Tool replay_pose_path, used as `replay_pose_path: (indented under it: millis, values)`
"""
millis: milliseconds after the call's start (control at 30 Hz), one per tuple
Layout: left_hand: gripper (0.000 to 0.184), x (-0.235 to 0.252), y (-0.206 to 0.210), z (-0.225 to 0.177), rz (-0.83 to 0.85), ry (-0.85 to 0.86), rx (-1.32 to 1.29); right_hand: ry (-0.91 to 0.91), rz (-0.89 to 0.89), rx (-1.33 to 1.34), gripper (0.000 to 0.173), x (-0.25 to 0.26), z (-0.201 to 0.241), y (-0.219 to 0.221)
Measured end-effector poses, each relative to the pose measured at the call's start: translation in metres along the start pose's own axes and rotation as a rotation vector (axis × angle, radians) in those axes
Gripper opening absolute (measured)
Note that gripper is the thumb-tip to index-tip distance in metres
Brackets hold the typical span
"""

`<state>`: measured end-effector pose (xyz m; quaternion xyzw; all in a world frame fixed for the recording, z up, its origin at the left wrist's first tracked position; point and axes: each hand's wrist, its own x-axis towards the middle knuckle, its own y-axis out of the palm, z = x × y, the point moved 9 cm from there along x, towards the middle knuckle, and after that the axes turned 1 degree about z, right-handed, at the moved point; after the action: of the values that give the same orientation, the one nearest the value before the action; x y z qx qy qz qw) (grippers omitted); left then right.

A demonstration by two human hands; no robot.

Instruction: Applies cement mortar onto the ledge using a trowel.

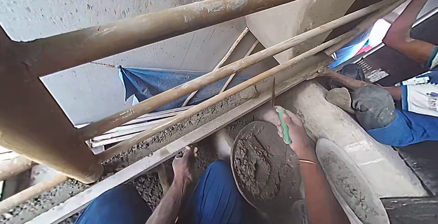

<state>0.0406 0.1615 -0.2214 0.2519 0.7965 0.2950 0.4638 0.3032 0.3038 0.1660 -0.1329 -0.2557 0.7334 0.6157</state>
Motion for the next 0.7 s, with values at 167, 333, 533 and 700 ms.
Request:
replay_pose_path:
  millis: [167, 333, 533, 700]
  values:
    - [0.007, 0.002, -0.001, 0.003, -0.010, -0.002, -0.012, -0.163, 0.118, -1.532, 0.047, 0.008, 0.043, -0.004]
    - [0.009, 0.001, -0.002, 0.003, -0.022, -0.013, 0.007, -0.089, 0.259, -1.766, 0.046, 0.048, 0.085, 0.013]
    - [0.006, 0.000, 0.000, 0.001, -0.010, -0.005, -0.023, 0.014, 0.189, -1.683, 0.045, 0.107, 0.093, -0.027]
    - [0.007, -0.002, 0.000, 0.000, -0.035, -0.014, 0.002, 0.176, 0.220, -1.175, 0.039, 0.093, 0.070, -0.028]
